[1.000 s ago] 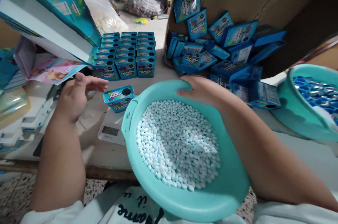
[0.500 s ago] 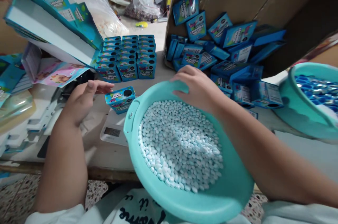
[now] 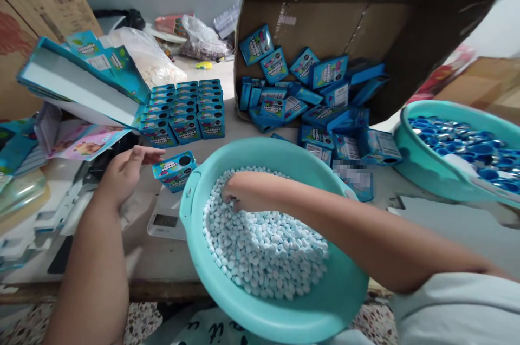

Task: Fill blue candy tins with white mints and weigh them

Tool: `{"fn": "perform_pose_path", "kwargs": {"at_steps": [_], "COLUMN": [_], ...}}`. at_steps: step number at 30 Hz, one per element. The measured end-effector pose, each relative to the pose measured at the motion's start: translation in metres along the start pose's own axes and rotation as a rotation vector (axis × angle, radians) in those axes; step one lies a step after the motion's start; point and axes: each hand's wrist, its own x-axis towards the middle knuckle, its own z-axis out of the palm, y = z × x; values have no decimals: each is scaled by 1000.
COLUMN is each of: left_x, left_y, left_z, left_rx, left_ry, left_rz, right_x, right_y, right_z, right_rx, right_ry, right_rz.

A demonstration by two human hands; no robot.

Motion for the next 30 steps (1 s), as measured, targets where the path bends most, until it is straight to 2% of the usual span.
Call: {"fn": "perform_pose_path", "kwargs": {"at_steps": [6,8,12,14,17,22,26,30], "left_x": [3,4,5,5,7,8,9,11], "left_y": [-5,-6,-9,-10,-12,-13,-13,-13], "left_z": [3,3,0,-2,-4,-4,-5,-4], "left_rx": [-31,-17,73,108,149,189,154,41], "left_ry": [5,6,29,39,33,16,13,6], "left_rz": [-23,-36,-37,-42,-68,-61,-51,-62], "right_x": [-1,-2,-8,-13,-21,-23,-1,24], "right_y": [1,1,2,1,-5,-22,-34,-40], "right_z": [3,0,-11,-17,-30,-69,-99,-111], "right_rx": [16,44,146,166,141,80,38,0], "right_ry": [37,100,316,359,367,551,480,360], "right_rz": [-18,-58,-152,-168,-177,-240,-179,-114]}}
